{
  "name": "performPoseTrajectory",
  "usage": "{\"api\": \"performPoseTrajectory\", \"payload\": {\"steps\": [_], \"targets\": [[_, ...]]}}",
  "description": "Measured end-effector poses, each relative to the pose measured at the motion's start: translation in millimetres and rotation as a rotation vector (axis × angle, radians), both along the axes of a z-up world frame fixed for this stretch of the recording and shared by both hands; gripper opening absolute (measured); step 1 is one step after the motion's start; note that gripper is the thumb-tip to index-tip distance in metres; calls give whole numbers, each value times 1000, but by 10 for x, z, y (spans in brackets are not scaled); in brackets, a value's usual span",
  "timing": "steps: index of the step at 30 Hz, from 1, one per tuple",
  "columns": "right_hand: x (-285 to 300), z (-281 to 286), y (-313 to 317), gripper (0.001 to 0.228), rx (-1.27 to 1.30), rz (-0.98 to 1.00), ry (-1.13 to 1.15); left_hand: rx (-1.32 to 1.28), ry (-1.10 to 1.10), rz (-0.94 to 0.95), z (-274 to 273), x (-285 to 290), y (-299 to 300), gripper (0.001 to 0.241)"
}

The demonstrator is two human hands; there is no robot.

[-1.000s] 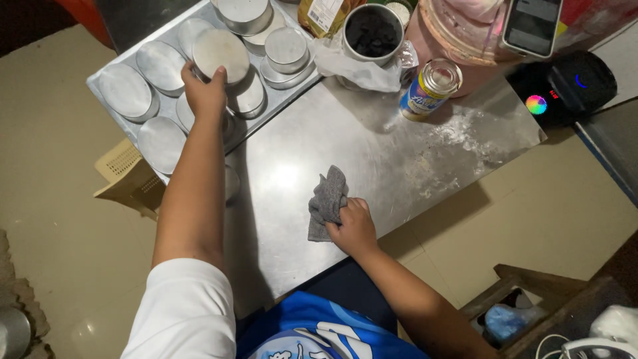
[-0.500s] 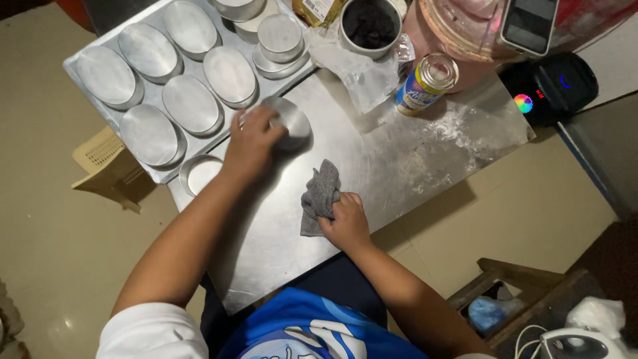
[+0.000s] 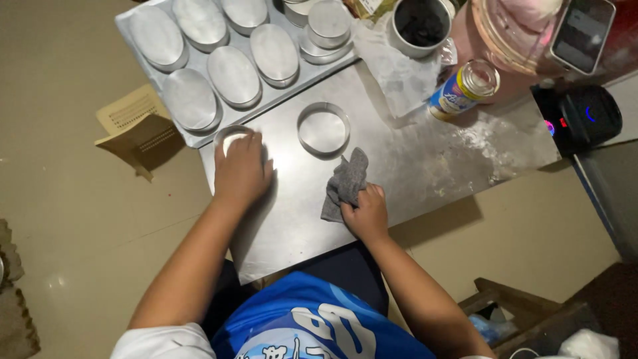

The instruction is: Wiping and cleaning metal cake molds using a cloth in a kitchen setting.

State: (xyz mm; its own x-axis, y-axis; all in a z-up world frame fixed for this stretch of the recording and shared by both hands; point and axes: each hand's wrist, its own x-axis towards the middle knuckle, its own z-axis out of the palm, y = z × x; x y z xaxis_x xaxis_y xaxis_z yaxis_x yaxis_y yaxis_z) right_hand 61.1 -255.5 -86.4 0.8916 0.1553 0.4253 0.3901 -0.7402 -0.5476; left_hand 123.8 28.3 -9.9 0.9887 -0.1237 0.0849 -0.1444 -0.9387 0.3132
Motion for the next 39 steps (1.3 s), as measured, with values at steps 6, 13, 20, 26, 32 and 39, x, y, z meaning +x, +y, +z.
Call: {"api": "performPoseTrajectory", "payload": {"steps": [6,13,20,26,32,39], "targets": [[0,-40,-7,19,-13,-13,-24,-46,-118,-40,-566,-679,20,15],[-309,-1329,-505,36,531,-121,281,-485,558,-132,276,-1090,-2,20],[-740,479,675,68,263,574,-42,-1592,583,-16,-388,-1395,-256,29],[-633,412,645,43,271,611,-144,-1647,518,-240,-157,-1561,-287,56],[-524,550,754,36,666,741,-255,-1158,566,-143,304,-1668,-364,34],[-640,407,797,25,637,514,202,-1436,235,-144,-391,-1835,-542,46]]}}
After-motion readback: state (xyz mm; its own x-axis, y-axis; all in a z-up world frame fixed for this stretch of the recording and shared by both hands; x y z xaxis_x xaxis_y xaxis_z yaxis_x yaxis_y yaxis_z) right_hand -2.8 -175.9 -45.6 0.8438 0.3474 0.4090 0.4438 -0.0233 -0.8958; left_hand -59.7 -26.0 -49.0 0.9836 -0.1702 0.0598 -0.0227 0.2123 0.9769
